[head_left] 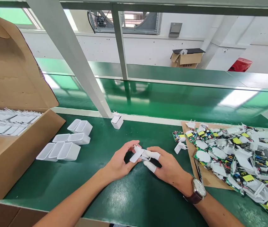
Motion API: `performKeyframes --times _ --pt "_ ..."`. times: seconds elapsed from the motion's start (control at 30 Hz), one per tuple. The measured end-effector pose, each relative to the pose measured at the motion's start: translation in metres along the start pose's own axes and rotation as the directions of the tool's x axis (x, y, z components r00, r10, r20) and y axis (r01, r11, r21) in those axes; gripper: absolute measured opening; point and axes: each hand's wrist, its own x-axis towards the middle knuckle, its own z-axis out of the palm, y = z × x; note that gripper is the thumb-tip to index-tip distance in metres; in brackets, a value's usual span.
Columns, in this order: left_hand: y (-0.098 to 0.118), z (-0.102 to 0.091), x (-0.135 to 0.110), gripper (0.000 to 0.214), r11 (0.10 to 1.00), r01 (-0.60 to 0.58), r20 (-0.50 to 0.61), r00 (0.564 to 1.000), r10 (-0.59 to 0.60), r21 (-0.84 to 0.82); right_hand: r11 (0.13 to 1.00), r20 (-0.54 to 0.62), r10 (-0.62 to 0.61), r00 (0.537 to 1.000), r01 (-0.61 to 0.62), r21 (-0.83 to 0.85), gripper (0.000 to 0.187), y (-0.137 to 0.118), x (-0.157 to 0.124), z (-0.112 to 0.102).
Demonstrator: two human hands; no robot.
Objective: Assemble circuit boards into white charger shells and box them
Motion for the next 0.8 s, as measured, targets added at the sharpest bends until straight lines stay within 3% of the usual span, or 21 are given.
performKeyframes --times 0.1,0.2,0.27,0.3,0.37,0.43,0.5,0.6,0.8 --pt "-0.002 -0.001 0.001 0.058 1.000 0.012 0.007 1.000 -0.012 -0.014 0.992 -0.002 0.071 0.997 -0.071 0.104 0.041 -0.003 0.000 -0.001" --pt "-0.001 -0.001 0.002 0.061 1.000 0.007 -0.005 1.000 -0.007 -0.016 0.975 0.101 0.135 0.986 -0.151 0.165 0.040 -0.004 0.003 0.002" --pt "0.002 0.000 0.003 0.077 0.999 -0.031 -0.046 0.999 0.030 -0.031 0.914 0.124 0.241 0.963 -0.268 0.305 0.034 -0.006 0.007 0.006" --pt "0.004 0.001 0.003 0.089 0.997 -0.059 -0.065 0.996 0.057 -0.041 0.831 0.138 0.321 0.937 -0.349 0.433 0.032 -0.007 0.009 0.008" --pt "0.008 0.003 0.004 0.104 0.993 -0.115 -0.086 0.990 0.111 -0.037 0.534 0.234 0.475 0.848 -0.489 0.689 0.034 -0.012 0.013 0.009" --pt "0.012 0.005 0.003 0.097 0.986 -0.166 -0.091 0.982 0.167 0.022 0.223 0.364 0.538 0.760 -0.545 0.808 0.037 -0.017 0.017 0.009" --pt "0.013 0.008 0.002 0.084 0.972 -0.211 -0.102 0.970 0.221 0.100 0.062 0.425 0.548 0.720 -0.542 0.838 0.037 -0.021 0.020 0.008" --pt "0.013 0.009 0.001 0.080 0.961 -0.239 -0.101 0.962 0.254 0.141 -0.015 0.443 0.555 0.704 -0.524 0.852 0.034 -0.025 0.022 0.006" --pt "0.011 0.009 0.000 0.081 0.968 -0.222 -0.080 0.970 0.232 0.116 -0.063 0.475 0.542 0.693 -0.530 0.845 0.028 -0.030 0.025 0.004"
